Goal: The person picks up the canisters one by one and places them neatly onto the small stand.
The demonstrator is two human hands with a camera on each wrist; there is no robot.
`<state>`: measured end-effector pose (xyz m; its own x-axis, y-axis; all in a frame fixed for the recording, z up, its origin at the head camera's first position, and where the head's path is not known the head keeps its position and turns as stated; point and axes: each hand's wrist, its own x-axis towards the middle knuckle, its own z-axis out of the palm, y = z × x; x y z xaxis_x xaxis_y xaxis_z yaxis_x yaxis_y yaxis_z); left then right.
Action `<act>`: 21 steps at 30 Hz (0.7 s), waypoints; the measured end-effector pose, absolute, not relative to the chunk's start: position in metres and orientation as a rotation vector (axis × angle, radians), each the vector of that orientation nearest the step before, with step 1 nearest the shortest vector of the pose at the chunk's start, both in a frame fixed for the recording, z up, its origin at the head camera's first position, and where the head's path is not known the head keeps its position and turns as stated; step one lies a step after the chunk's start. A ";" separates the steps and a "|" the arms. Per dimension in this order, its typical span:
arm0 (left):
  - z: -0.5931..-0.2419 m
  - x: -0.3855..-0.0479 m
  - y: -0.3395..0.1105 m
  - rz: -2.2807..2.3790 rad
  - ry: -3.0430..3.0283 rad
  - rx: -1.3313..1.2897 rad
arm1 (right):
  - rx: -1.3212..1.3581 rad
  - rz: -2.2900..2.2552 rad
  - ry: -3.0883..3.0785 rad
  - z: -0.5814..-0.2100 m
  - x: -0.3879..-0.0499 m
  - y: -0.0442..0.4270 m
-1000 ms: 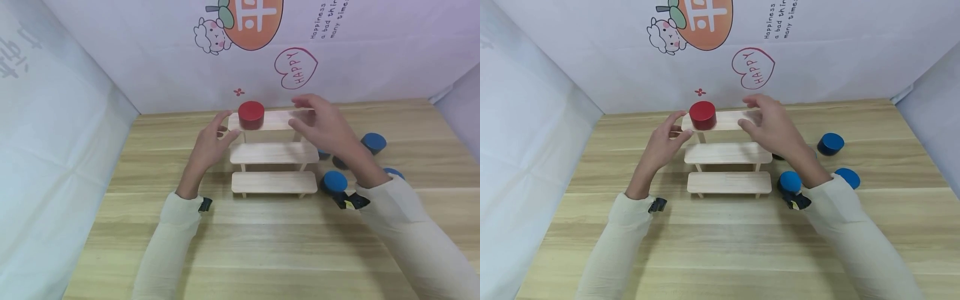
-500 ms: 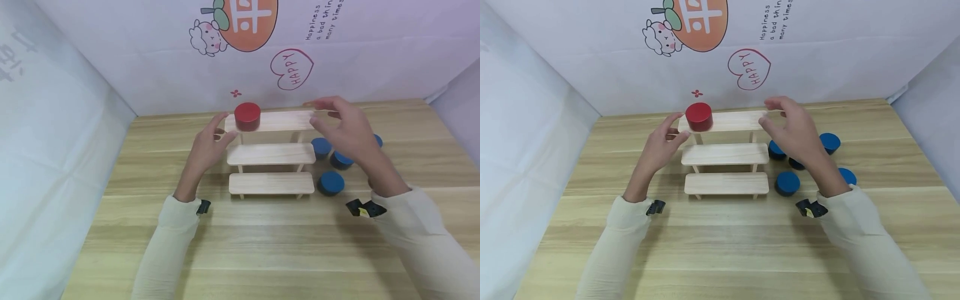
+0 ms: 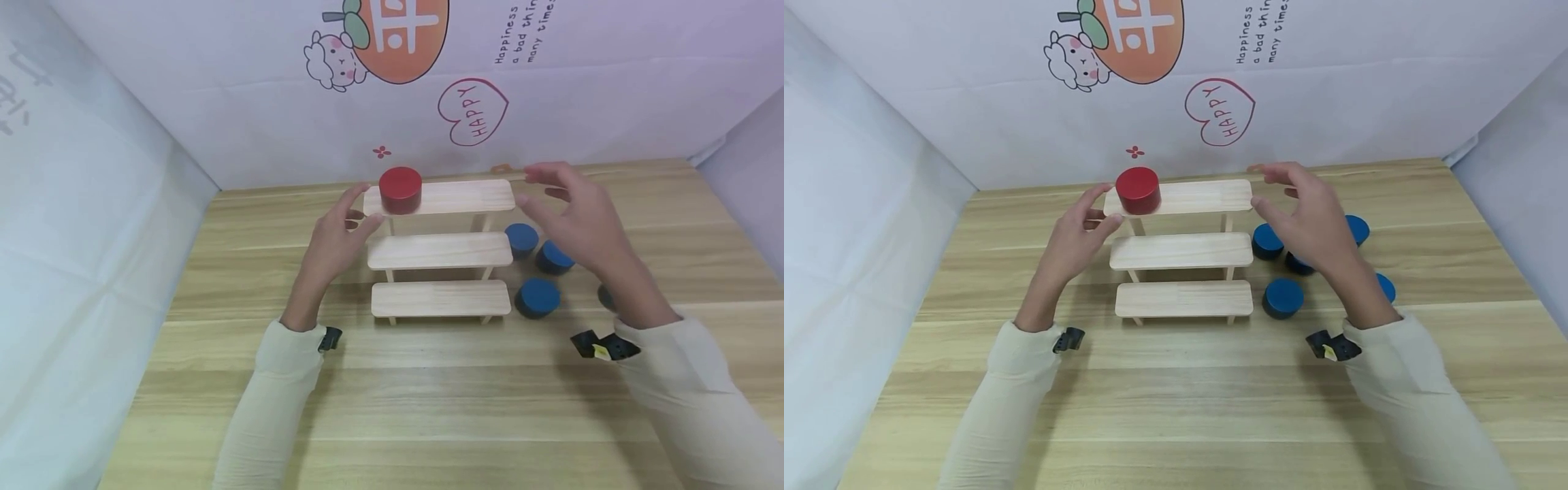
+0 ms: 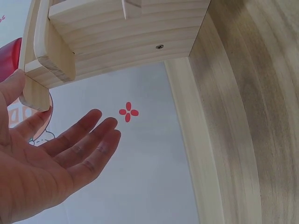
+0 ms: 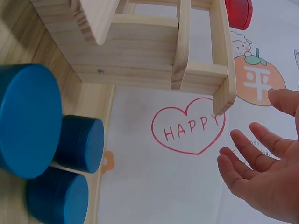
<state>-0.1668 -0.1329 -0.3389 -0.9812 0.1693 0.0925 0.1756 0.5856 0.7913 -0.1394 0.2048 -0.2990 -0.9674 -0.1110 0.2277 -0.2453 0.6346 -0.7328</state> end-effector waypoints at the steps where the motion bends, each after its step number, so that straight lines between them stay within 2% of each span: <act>1: -0.339 -0.167 -0.133 -1.394 -2.788 -0.306 | 0.287 1.247 -2.694 -0.300 -0.139 0.207; 21: -0.342 -0.165 -0.133 -1.389 -2.758 -0.333 | 0.109 1.279 -2.733 -0.294 -0.127 0.250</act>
